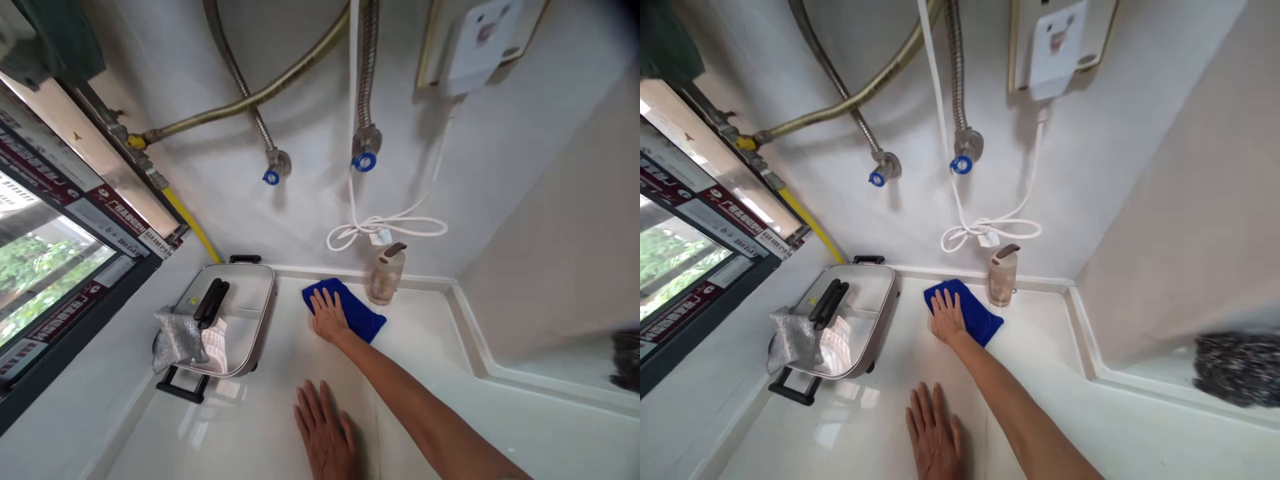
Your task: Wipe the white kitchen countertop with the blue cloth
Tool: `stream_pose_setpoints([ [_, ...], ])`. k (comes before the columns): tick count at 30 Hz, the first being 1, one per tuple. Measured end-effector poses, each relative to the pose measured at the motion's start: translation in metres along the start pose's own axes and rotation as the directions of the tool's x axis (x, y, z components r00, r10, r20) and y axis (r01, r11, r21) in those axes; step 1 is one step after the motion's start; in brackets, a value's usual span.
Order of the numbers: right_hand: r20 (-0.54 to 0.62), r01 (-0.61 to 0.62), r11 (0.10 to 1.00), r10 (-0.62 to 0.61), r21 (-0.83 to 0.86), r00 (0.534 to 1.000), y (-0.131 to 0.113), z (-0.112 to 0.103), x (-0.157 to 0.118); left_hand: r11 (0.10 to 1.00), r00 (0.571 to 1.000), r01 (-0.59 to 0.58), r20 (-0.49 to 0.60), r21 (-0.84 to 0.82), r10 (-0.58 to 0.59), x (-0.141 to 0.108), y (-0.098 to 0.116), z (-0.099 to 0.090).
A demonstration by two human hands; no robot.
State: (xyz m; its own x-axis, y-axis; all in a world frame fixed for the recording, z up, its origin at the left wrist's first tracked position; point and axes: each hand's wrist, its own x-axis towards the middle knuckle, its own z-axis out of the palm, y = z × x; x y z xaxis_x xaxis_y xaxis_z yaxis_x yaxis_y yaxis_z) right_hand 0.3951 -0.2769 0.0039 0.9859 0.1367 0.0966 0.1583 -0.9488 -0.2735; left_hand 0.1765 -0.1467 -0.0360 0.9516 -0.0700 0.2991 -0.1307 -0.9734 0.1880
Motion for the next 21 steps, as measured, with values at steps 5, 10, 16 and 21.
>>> stream_pose_setpoints([
  [5, 0.006, 0.137, 0.988, -0.138, 0.077, 0.99, -0.026, 0.021, 0.029, 1.0, 0.999, -0.002, 0.05, 0.008, 0.002, -0.001, 0.003, -0.006],
  [10, 0.034, 0.314, 0.937, -0.323, 0.156, 0.946, -0.065, 0.028, 0.012, 1.0, 0.996, 0.01, 0.091, -0.004, -0.01, -0.001, 0.004, -0.011],
  [16, 0.094, 0.424, 0.849, -0.472, 0.315, 0.876, -0.094, 0.021, -0.044, 0.972, 0.992, 0.083, 0.111, -0.22, -0.059, 0.002, -0.003, -0.016],
  [21, 0.138, 0.42, 0.823, -0.5, 0.383, 0.855, -0.096, 0.01, -0.091, 0.696, 0.984, 0.171, 0.082, -0.698, -0.16, -0.043, -0.022, -0.023],
])
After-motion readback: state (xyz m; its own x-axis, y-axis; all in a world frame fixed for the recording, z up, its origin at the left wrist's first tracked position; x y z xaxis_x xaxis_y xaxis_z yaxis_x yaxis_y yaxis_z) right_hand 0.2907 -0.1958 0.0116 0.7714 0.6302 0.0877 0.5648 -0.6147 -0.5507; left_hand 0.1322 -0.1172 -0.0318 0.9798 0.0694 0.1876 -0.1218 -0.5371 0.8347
